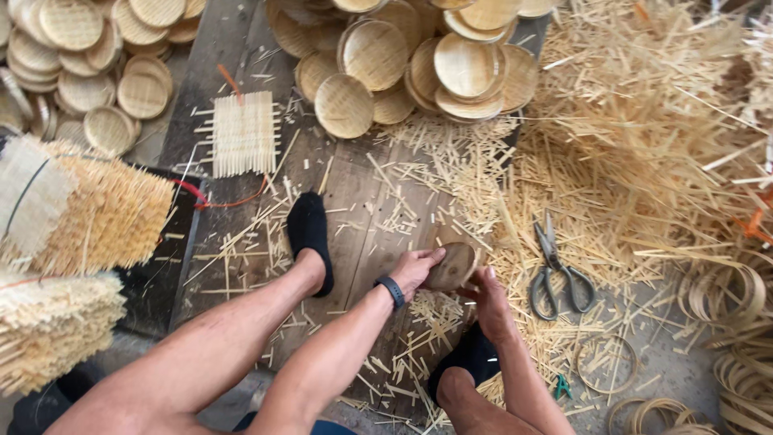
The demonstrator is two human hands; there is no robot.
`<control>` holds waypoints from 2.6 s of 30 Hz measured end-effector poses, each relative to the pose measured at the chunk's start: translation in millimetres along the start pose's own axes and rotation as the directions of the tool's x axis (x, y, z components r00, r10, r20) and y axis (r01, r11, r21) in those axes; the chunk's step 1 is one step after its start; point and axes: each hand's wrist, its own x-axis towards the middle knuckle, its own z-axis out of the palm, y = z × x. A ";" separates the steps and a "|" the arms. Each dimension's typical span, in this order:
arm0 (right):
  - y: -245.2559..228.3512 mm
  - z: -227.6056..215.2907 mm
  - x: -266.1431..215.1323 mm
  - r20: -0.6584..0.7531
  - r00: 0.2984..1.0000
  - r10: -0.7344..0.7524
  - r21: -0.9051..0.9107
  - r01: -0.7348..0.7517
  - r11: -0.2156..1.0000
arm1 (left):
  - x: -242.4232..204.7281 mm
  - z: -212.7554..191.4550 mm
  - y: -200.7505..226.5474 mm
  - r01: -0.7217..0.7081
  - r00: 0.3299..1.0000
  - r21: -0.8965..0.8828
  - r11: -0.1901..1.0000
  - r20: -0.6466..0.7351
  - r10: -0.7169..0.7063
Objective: The person cuts bamboo strips using shears and weaves them together to form small baskets, placing finished pieces on a wooden surface.
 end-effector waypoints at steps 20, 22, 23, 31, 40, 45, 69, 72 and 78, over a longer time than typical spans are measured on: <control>51.4 -5.5 -12.0 -0.201 0.931 0.305 -0.050 -0.321 0.946 | 41.0 -381.5 147.4 0.205 0.326 0.100 0.974 -0.945 0.028; 51.3 -7.2 -8.5 -0.201 0.926 0.319 -0.040 -0.333 0.942 | 35.0 -372.0 157.6 0.022 0.351 -0.027 0.999 -0.936 -0.033; 51.5 -8.4 -7.1 -0.199 0.924 0.325 -0.036 -0.339 0.940 | 30.9 -365.7 164.2 -0.070 0.367 -0.093 0.993 -0.928 -0.061; 70.2 -20.1 -4.6 -0.188 0.951 0.247 0.043 -0.243 0.969 | -16.8 -337.8 212.9 -0.803 0.087 0.155 0.575 -0.925 0.370; -14.2 -14.4 -6.8 -0.185 0.917 -0.353 -0.191 0.319 0.928 | -152.0 -102.7 260.2 -0.777 0.586 0.392 0.493 0.165 0.793; -52.0 -3.9 -3.3 -0.057 0.950 -0.307 0.097 0.311 0.945 | -134.7 -12.4 203.0 -0.630 0.776 0.365 0.685 0.314 0.547; 13.7 -1.7 31.6 -0.267 0.960 -0.084 -0.165 0.041 0.986 | -4.5 -82.8 19.0 -0.342 0.932 0.098 0.935 -0.092 0.351; 3.3 7.8 28.1 -0.240 0.969 -0.053 -0.139 0.020 0.990 | -5.4 -84.9 16.8 -0.332 0.932 0.121 0.936 -0.110 0.345; -1.0 16.2 27.7 -0.256 0.966 -0.043 -0.171 -0.001 0.985 | -13.6 -88.8 23.1 -0.286 0.950 0.082 0.955 -0.107 0.294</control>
